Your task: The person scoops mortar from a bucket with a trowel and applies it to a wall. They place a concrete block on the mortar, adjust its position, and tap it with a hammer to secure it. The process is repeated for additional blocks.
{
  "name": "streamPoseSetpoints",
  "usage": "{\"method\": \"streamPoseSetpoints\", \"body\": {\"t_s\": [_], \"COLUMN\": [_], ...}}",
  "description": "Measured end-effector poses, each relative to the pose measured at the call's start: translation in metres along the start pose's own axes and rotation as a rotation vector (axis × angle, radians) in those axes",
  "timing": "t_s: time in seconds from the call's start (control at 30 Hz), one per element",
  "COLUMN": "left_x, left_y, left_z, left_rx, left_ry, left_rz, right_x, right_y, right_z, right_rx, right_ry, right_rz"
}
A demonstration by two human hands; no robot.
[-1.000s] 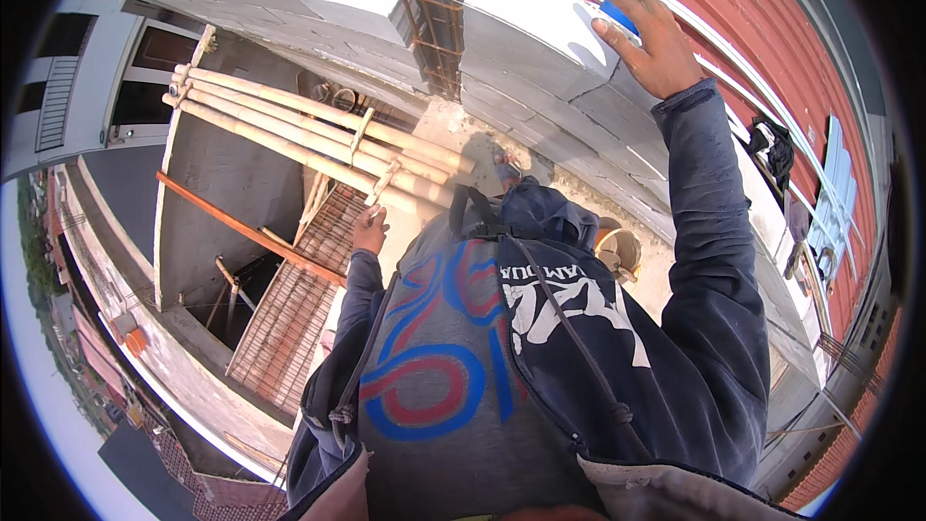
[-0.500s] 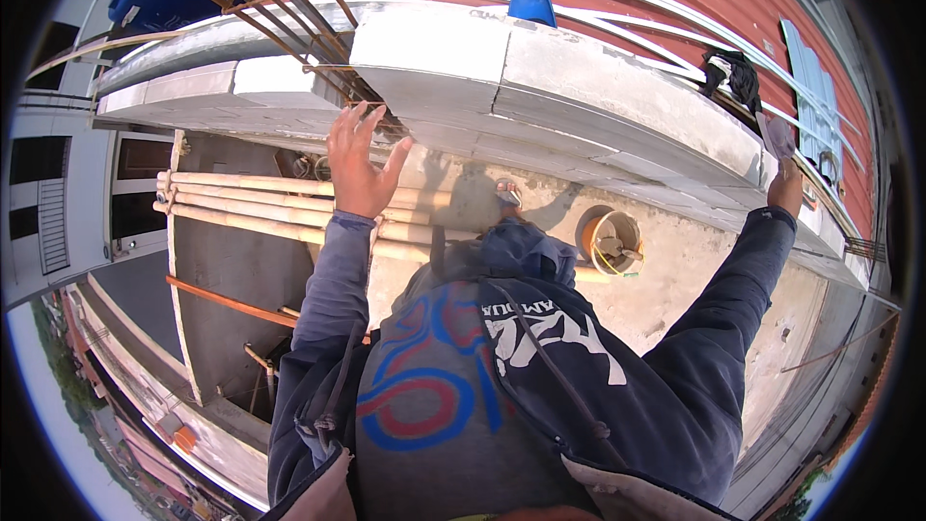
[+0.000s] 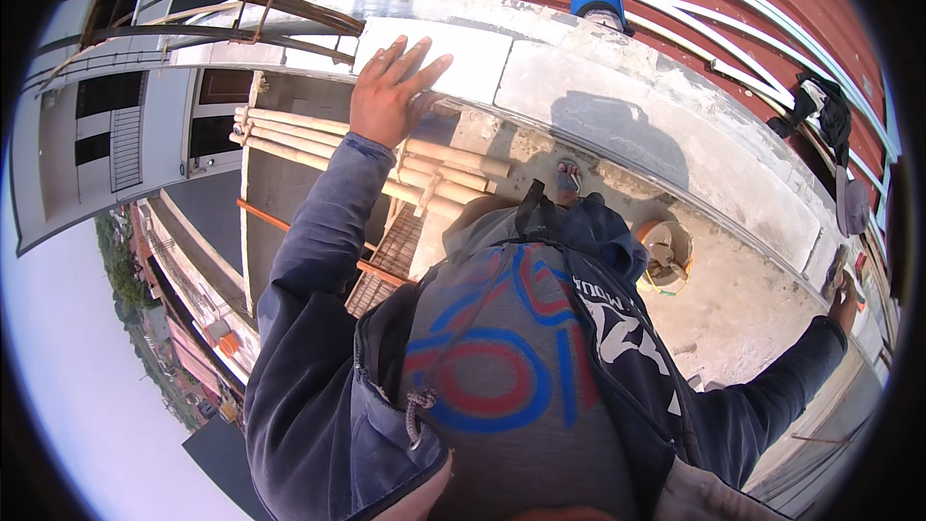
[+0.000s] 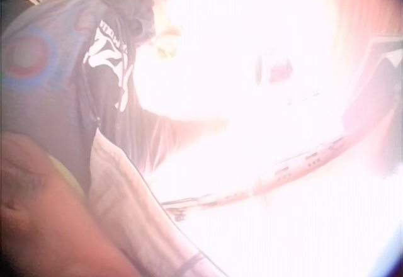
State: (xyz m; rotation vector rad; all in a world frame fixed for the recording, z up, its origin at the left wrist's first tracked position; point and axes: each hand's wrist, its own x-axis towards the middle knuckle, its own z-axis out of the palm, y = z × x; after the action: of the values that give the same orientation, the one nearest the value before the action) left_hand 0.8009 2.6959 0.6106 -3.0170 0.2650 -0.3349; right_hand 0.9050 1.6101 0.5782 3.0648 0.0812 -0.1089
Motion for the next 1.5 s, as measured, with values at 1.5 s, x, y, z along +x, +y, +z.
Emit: {"method": "streamPoseSetpoints", "body": {"t_s": [1.5], "left_x": [0.000], "left_y": [0.022], "left_z": [0.077], "left_rx": [-1.580], "left_ry": [0.772], "left_rz": [-1.252], "right_x": [0.163], "right_y": [-0.785], "right_z": [-0.145], "right_rx": [0.402], "right_ry": [-0.079], "right_rz": [-1.449]}}
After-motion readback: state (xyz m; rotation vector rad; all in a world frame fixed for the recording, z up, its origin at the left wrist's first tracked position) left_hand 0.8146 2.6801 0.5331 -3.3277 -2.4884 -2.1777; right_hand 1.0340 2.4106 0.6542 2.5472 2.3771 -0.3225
